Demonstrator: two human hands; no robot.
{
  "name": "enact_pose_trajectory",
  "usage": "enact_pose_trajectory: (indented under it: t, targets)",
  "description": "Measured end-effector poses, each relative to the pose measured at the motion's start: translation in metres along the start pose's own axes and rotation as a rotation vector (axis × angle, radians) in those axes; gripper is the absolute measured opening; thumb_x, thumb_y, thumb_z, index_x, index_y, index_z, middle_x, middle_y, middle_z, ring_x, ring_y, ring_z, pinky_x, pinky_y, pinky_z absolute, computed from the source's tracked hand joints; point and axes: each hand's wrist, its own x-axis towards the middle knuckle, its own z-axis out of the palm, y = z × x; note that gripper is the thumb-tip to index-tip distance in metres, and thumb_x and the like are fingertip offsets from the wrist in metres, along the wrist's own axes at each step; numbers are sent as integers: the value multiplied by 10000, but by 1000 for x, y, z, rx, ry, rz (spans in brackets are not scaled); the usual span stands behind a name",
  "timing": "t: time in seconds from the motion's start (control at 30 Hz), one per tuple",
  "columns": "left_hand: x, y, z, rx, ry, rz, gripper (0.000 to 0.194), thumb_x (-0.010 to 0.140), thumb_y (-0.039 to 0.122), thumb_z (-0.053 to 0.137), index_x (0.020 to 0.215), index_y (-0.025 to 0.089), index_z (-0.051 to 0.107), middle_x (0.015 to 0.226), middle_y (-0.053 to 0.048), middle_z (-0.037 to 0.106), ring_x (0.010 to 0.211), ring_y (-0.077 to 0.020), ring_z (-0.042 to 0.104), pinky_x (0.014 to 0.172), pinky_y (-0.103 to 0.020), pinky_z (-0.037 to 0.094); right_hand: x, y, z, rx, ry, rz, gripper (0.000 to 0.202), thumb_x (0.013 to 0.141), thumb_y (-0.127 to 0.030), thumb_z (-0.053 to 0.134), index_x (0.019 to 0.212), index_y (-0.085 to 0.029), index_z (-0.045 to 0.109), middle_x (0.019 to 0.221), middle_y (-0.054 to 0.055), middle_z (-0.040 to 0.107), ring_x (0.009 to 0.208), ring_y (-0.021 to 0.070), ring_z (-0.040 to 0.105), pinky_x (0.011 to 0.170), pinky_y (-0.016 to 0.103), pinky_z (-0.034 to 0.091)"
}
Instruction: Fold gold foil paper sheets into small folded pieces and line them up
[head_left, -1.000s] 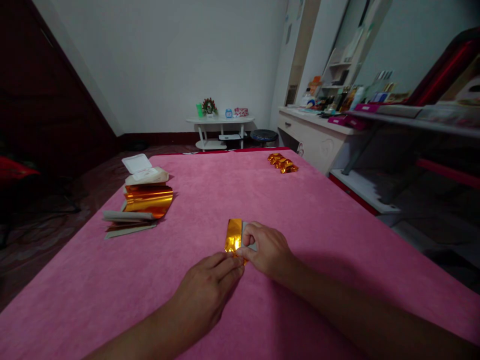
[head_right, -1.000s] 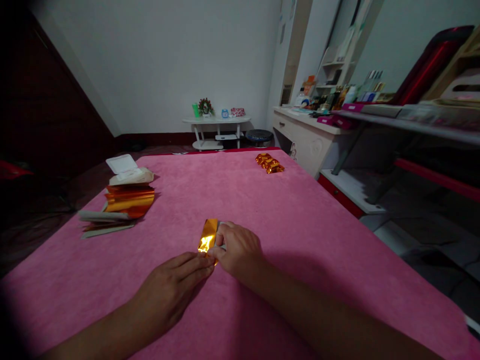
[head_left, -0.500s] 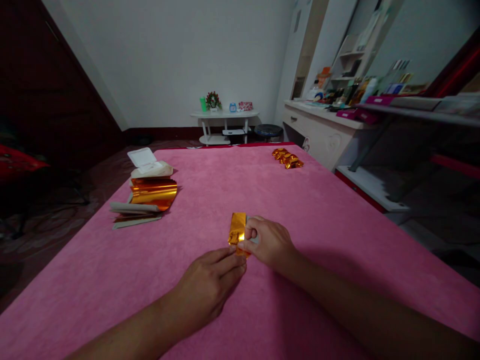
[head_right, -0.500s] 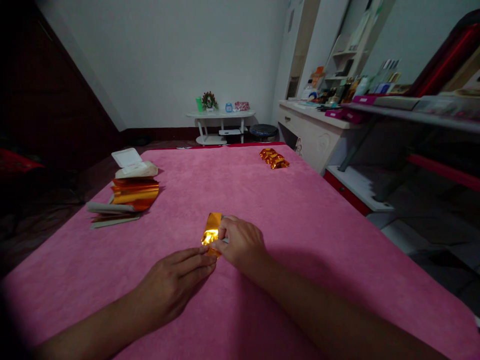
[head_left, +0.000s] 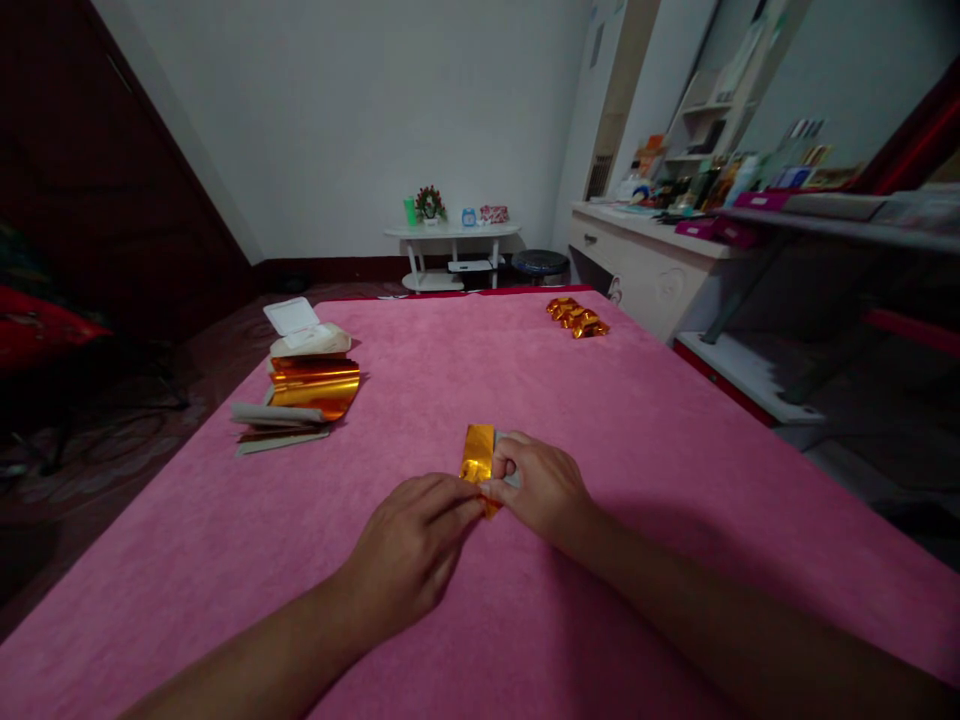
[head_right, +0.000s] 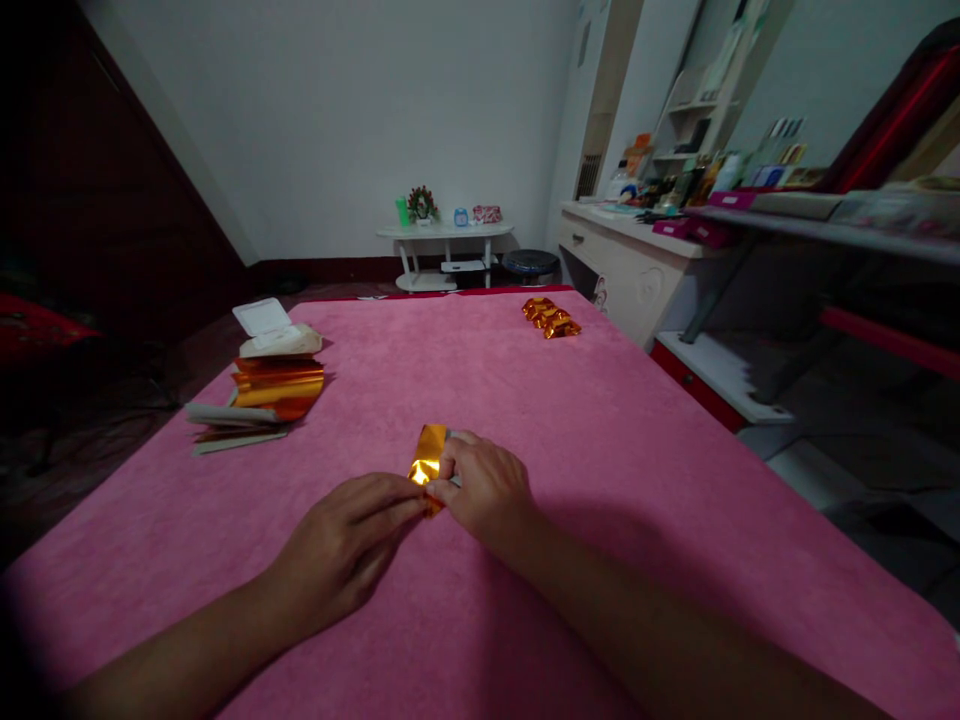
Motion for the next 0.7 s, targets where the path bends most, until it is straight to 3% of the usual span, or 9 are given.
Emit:
enact_pose_trajectory:
  t: [0.1,0.3,0.5,0.7]
  targets:
    - [3,1,1,-12,-46,31,381,864,95,475,1220,203,559,1123,-83,640,1014,-211,579,857,-404,484,0,0,0,0,10,1,150,713,-268,703,692,-214,565,785,-55,585,673,91,500,580,229,277]
    - [1,1,4,-20,-5,62,371,877,102,468,1232,184,538,1092,-95,650,978,-211,585,832,-407,481,-1,0,-1,1,-9,6,148,708,-261,705,689,-213,567,793,-51,591,684,95,508,583,229,283]
    - [4,6,4,86,-78,61,289,901,151,456,1160,176,582,1001,-84,663,942,-218,594,801,-403,489,3,-1,-1,-28,4,24,158,709,-292,705,691,-218,566,752,-58,595,637,94,501,558,235,267]
    - [5,9,6,164,-54,76,287,896,132,428,1129,142,594,1018,-98,666,906,-220,594,759,-381,523,1,-2,-1,-52,14,-16,166,723,-277,702,679,-211,557,747,-47,596,655,101,505,570,232,280]
